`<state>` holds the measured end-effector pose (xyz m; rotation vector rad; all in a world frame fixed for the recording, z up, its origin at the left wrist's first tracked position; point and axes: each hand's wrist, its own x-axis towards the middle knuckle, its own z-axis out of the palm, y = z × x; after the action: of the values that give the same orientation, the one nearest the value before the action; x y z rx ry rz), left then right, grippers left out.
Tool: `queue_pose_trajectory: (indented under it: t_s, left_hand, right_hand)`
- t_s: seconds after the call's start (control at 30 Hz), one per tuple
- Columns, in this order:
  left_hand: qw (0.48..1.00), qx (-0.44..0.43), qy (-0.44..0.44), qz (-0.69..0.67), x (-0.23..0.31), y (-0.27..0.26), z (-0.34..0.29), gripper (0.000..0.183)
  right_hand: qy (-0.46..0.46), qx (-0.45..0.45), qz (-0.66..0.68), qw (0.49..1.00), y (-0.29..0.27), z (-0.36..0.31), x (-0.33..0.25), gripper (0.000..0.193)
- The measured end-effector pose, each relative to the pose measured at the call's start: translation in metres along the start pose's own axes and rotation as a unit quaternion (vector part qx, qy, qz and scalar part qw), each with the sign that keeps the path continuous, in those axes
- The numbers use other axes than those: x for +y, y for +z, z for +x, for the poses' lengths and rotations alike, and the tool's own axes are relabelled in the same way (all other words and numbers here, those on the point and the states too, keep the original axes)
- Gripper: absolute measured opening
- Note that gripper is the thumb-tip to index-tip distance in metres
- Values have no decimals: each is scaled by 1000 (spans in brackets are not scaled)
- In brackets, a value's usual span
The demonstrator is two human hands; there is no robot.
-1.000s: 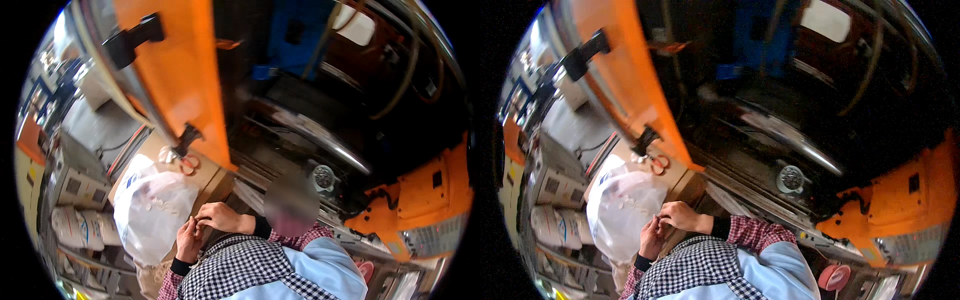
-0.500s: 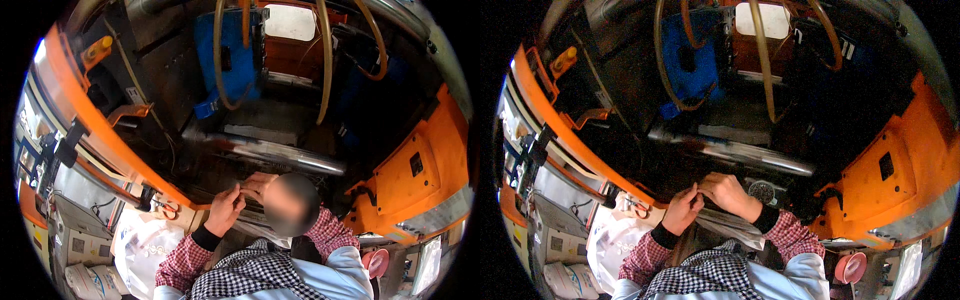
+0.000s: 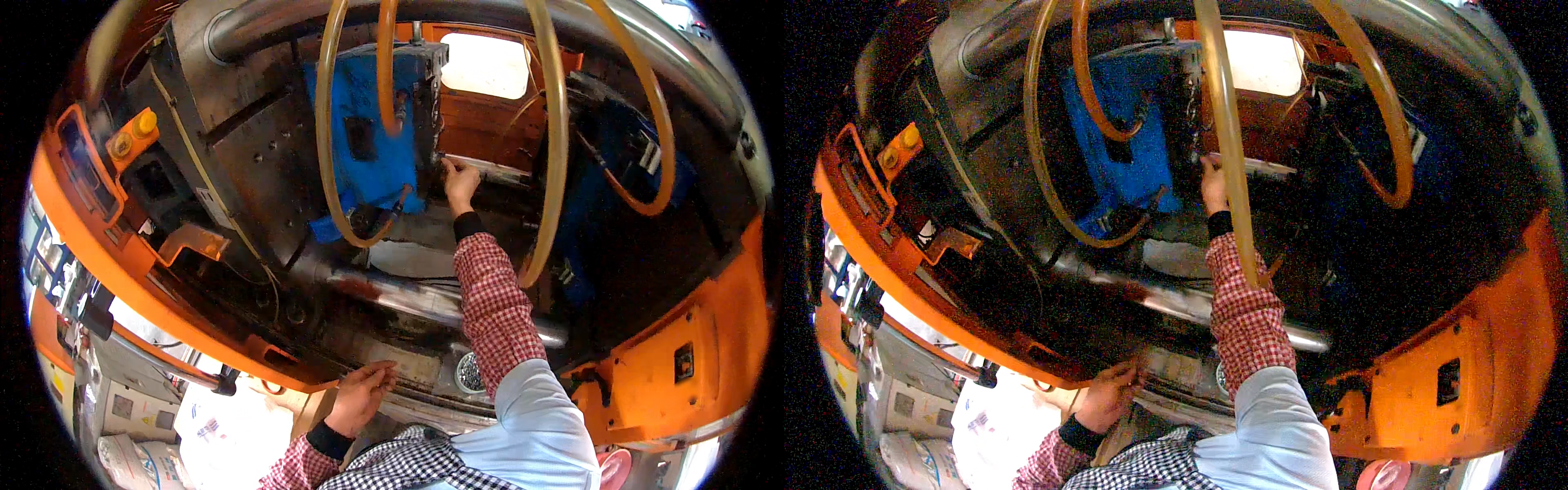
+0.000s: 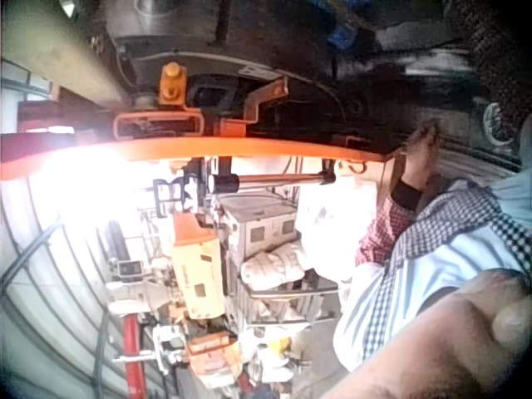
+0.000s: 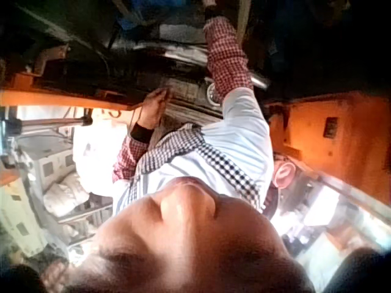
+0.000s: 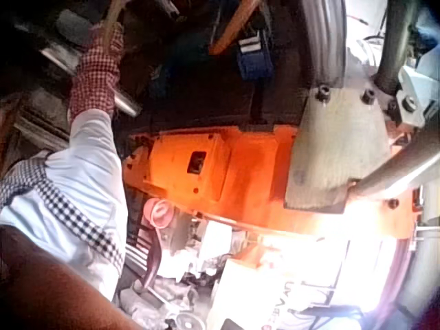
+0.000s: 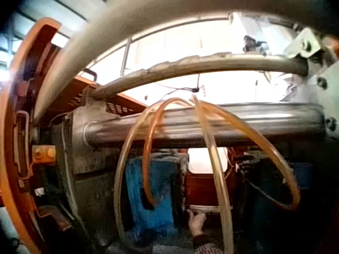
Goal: The person operates an injection molding machine, opening the safety door to retrieve small white plastic parts. They separate the parts from the runner and place them into a bag, then close the door and repeat the cycle.
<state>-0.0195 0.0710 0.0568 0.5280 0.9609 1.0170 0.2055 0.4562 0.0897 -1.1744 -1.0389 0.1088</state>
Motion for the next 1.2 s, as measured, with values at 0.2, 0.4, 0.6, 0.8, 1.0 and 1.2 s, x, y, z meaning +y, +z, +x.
queue_pose_trajectory:
  t_s: [0.2,0.4,0.6,0.8,1.0,1.2]
  left_hand:
    - [999,26,-2,-25,-3,-11,4,27]
    - [999,19,-6,-25,-6,-19,8,27]
    - [999,28,9,-42,-4,-23,0,28]
    - [964,-20,167,205,-11,-36,-9,28]
    - [998,-9,67,10,-1,-22,9,28]
    - [998,-26,54,12,9,-16,26,35]
  right_hand:
    - [32,-48,-15,998,26,4,0,21]
    - [7,-29,-44,999,26,5,5,22]
    - [74,-43,-8,996,31,3,4,21]
    - [-168,-24,-129,977,35,-1,12,19]
    - [-119,-109,-75,984,-9,-7,-4,17]
    - [-165,-545,33,822,-135,-162,-161,13]
